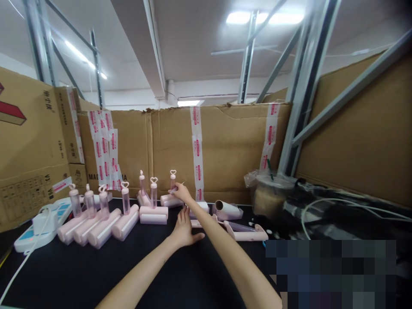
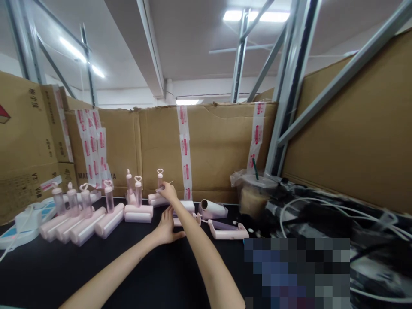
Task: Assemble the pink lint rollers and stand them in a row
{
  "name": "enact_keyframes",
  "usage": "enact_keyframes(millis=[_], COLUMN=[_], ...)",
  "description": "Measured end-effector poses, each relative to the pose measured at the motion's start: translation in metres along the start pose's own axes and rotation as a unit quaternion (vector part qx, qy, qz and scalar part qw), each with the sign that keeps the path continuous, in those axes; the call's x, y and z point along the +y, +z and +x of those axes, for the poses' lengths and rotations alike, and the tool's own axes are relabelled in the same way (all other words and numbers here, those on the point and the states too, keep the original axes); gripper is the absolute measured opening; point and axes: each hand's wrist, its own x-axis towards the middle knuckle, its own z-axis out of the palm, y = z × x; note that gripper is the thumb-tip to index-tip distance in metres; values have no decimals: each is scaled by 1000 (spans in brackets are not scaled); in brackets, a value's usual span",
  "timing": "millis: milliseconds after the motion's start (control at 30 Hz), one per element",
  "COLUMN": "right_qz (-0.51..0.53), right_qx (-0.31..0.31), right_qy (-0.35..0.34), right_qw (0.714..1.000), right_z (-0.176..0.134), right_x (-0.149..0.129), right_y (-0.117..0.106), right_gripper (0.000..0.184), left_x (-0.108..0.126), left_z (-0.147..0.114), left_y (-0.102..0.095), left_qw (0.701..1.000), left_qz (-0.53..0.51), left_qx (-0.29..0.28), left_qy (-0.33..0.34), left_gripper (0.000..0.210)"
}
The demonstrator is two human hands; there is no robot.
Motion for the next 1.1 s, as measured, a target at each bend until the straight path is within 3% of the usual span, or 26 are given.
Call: enact_keyframes(millis=[100,200,267,300,433,533,633,733,833,933,1000,1100], right_qz=[28,61,82,90,121,157,156,177,239,299,333,393], right_qx=[50,115,149,160,189,164,118,126,92,44,59,105], right_qy=[-26,-81,-122,-139,-190,-218,-256,-265,-200,-125,-78,-6], right_qw=[998,988,978,973,956,949,947,939,946,945,938,913], right_z=[-10,-34,-61,-77,-145,-184,-203,-209,-208,-206,-205,-203], right_x=[-4,-10,-16,-20,-32,-36,-34,-32,-31,-30,-30,-31], right_y=[-15,-43,-58,-62,-58,-46,-43,-48,-50,-46,-43,-41], right_gripper=[29,27,27,27,26,20,13,19,19,23,25,27], left_x=[7,13,18,20,30,29,18,11,14,19,19,17], left_z=[-17,-33,-41,-44,-56,-64,-68,-70,-73,-76,-78,-79], left_y=[-13,-29,-42,-49,-78,-92,-97,-95,-86,-72,-64,-59], left_qw=[994,949,916,896,753,712,721,754,772,799,811,804], left_qz=[-108,-290,-371,-418,-653,-696,-678,-615,-567,-534,-531,-557], left_qx=[20,68,58,41,-7,-58,-72,-110,-135,-97,-70,-65], left_qy=[-18,-106,-143,-143,-82,-72,-123,-204,-254,-258,-235,-198], left_gripper=[97,87,82,81,77,74,48,43,49,52,54,66])
